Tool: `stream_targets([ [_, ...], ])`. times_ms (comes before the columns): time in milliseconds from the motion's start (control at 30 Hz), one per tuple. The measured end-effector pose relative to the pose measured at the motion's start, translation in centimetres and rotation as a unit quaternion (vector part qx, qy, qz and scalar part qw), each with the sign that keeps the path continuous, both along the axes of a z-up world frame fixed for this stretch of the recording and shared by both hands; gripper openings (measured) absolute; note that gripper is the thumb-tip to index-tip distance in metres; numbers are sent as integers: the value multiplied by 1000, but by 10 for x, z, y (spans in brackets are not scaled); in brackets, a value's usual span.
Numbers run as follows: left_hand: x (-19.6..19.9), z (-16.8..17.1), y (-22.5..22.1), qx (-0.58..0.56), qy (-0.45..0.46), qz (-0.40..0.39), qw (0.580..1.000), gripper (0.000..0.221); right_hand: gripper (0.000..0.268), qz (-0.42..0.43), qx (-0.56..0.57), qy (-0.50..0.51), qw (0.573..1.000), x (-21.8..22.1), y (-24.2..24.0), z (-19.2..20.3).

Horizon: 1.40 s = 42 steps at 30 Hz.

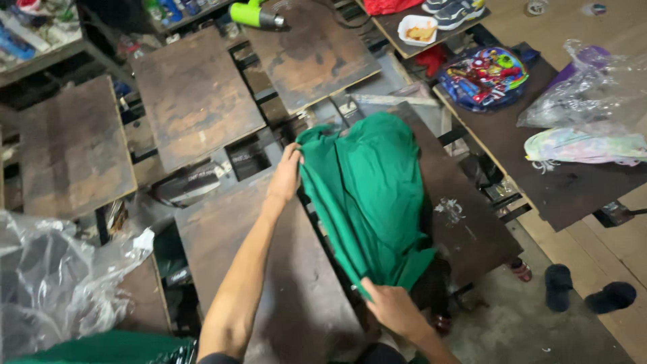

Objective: The person folds several green t-shirts by hand on a workbench, smoothing the fabric and aligning the edges before placing them into a large plastic bag.

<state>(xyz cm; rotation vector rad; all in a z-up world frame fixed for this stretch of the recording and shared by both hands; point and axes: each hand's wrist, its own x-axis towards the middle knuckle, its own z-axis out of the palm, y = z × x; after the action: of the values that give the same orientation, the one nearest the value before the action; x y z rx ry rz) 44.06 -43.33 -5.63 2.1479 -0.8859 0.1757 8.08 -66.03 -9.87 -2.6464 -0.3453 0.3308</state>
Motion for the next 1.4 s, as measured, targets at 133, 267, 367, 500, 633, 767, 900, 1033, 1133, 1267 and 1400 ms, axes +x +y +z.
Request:
stream_targets([
  [133, -30, -18, 93, -20, 1, 36, 999, 31, 36, 65, 115, 38, 990, -12, 83, 42],
  [267, -65, -62, 195, -46, 52, 127, 989, 50, 49, 179, 39, -33, 983, -33, 168, 9],
  [367, -87, -100, 257, -36, 73, 145, 986, 47, 56, 183, 59, 35, 981, -37, 211, -3],
  [500, -105, -152, 312, -30, 76, 170, 982, 47, 61, 182, 106, 103, 972, -51, 264, -20],
  [633, -112, -194, 336, -121, 135, 179, 967, 54, 50, 158, 89, 137, 974, -65, 310, -42],
  [767, -108, -195, 344, -124, 135, 173, 968, 41, 51, 192, 71, 67, 976, -68, 332, -74],
  [900, -103, -184, 351, -41, 145, 189, 970, 40, 50, 195, 64, 72, 976, -73, 339, -105],
  [1033, -99, -197, 349, -101, 189, 198, 956, 41, 37, 193, 105, 153, 963, -63, 348, -57],
  [1133, -108, -187, 337, 19, 327, 323, 888, 31, 49, 197, 72, 139, 968, -66, 352, -72],
  [1267, -126, -200, 314, 179, 127, 451, 865, 19, 51, 241, 61, 94, 964, -66, 342, -73],
  [1400, -186, -141, 257, 84, 122, 529, 836, 26, 48, 253, 40, 173, 951, -71, 327, -63],
])
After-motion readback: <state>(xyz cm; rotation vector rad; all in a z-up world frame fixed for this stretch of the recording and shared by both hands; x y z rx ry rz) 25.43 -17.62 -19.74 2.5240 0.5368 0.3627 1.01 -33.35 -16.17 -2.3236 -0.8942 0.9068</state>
